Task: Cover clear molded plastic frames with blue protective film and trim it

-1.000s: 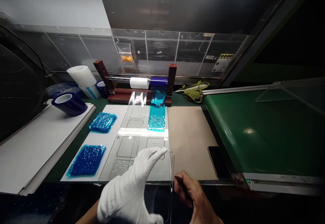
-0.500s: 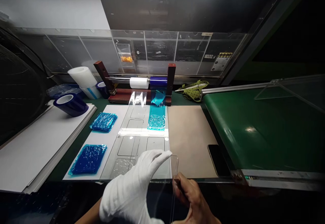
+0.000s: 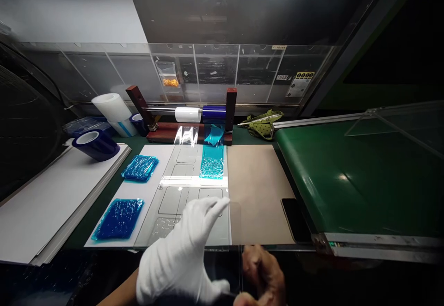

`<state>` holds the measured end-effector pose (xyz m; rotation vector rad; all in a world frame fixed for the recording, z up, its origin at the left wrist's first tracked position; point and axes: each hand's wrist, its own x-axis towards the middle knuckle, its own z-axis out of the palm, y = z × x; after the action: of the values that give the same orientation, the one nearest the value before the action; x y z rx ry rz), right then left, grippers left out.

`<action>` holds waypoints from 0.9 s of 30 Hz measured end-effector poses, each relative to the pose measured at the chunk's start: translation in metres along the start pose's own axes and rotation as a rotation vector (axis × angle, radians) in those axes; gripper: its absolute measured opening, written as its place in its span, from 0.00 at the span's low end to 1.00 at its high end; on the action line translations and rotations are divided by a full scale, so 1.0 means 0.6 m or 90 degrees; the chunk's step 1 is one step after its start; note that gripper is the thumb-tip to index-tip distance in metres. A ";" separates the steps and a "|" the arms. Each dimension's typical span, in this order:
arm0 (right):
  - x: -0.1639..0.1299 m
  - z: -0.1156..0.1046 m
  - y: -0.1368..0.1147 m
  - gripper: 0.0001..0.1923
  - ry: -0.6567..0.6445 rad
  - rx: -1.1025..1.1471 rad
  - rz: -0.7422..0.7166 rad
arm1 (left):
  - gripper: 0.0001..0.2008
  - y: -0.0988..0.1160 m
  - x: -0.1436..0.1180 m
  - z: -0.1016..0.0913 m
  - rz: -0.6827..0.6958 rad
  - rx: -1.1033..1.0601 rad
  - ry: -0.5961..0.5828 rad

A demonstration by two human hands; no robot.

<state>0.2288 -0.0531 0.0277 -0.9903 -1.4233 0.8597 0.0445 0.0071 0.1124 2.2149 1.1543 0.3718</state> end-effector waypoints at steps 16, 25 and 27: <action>0.090 -0.125 0.262 0.23 -0.077 -0.527 0.165 | 0.50 -0.072 -0.006 0.028 -0.221 -0.906 -0.094; 0.132 -0.002 0.002 0.53 -0.350 -0.482 -0.145 | 0.53 -0.087 -0.015 0.084 -0.259 -1.342 -0.099; 0.134 0.029 -0.002 0.57 -0.401 -0.489 -0.172 | 0.53 -0.087 -0.014 0.085 -0.228 -1.349 -0.093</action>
<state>0.2115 0.0213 0.0580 -1.0800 -2.4737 0.4168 0.0311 0.0034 0.0401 0.1599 0.3894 0.7199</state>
